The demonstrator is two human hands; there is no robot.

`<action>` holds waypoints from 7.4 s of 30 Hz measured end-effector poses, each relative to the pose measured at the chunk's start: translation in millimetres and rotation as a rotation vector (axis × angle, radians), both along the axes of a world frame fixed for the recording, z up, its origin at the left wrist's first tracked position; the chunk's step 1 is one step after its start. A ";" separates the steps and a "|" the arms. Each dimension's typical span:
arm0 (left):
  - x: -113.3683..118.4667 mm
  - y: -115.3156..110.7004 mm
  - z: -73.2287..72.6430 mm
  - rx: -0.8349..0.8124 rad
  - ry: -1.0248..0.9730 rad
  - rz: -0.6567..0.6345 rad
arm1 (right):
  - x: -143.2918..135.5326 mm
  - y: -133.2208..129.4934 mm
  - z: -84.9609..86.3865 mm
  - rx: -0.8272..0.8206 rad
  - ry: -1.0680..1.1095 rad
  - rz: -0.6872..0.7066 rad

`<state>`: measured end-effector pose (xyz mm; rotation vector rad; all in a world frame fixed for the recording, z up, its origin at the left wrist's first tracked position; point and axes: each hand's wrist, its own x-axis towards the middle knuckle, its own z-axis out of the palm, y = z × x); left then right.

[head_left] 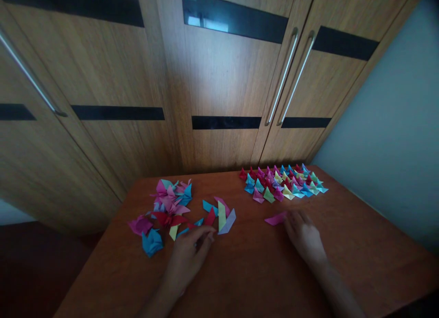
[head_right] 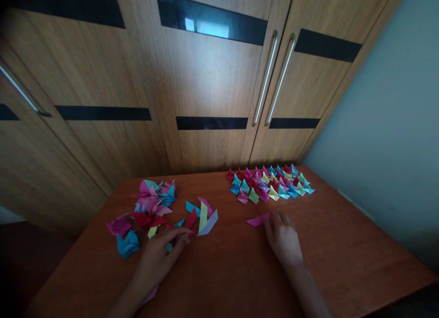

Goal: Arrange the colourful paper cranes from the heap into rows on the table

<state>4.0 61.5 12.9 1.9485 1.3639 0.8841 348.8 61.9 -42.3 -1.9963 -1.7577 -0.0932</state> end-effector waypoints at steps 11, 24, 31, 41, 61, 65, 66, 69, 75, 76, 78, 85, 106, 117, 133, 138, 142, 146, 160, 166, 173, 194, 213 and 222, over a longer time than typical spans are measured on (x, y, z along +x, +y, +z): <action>-1.7 2.0 -3.7 0.032 0.031 -0.018 | -27.2 -8.5 -8.5 -0.092 -0.217 0.199; -1.9 1.1 -4.8 0.053 0.052 -0.044 | -48.6 10.0 -2.1 -0.103 -0.220 0.163; -1.7 0.1 -5.1 0.051 0.052 -0.042 | -54.0 3.6 1.8 -0.084 -0.224 0.164; -3.5 1.3 -4.9 0.071 0.063 -0.019 | -56.8 6.8 5.0 -0.100 -0.236 0.143; -4.5 6.7 -11.3 0.144 0.166 -0.058 | -162.3 37.4 26.5 -0.114 0.097 0.582; -3.8 9.6 -17.7 0.145 0.148 -0.059 | -169.5 41.0 16.0 -0.062 0.208 0.570; -2.9 10.3 -19.1 0.146 0.142 -0.059 | -167.7 41.2 12.2 -0.049 0.256 0.565; 1.3 12.0 -21.8 0.151 0.108 -0.080 | -159.5 42.9 3.2 -0.017 0.436 0.544; 3.8 16.3 -17.2 0.182 0.043 -0.056 | -148.1 48.8 0.8 -0.028 0.756 0.486; 2.4 16.1 -14.7 0.196 0.048 -0.036 | -147.1 49.2 1.0 -0.035 0.798 0.470; -1.8 12.0 -8.5 0.217 0.089 0.004 | -145.4 49.1 1.4 -0.048 0.848 0.448; -28.2 -46.9 -1.3 0.011 0.524 0.140 | -139.9 47.0 6.6 -0.095 0.797 0.529; -29.2 -48.6 -6.4 -0.125 0.100 0.214 | -133.8 34.8 18.7 -0.060 0.679 0.527; 80.7 14.7 23.4 0.081 -0.010 -0.205 | -121.3 -5.5 17.4 -0.198 0.437 0.554; 146.6 42.5 -23.7 0.102 0.082 -0.368 | -17.4 -24.4 2.2 0.008 0.519 0.007; 157.0 28.0 -17.1 0.215 0.257 -0.389 | -18.5 -28.6 -2.8 0.011 0.474 0.019; 161.1 3.4 -15.7 0.354 0.477 -0.465 | -18.6 -29.6 -5.8 0.012 0.471 0.023; 171.3 -6.4 -23.8 0.351 0.547 -0.462 | -19.6 -29.4 -4.1 -0.007 0.471 0.023; 176.0 0.0 -23.6 0.319 0.490 -0.423 | -18.3 -31.1 -4.3 0.022 0.524 0.013; 120.6 -7.3 -7.6 0.278 0.390 -0.376 | -32.5 -28.1 -0.4 -0.023 0.508 0.096; 54.6 -12.9 -9.5 0.099 0.333 -0.188 | -92.7 4.7 7.9 -0.096 0.519 0.423; 48.2 -9.3 -17.1 -0.004 0.175 -0.184 | -111.5 27.9 27.0 -0.220 0.728 0.390; 51.0 -10.1 -19.6 0.008 0.240 -0.189 | 61.4 36.4 2.6 -0.253 0.101 -0.463; 51.9 -11.6 -20.1 0.012 0.240 -0.168 | 61.1 15.3 -27.6 0.061 -0.215 0.081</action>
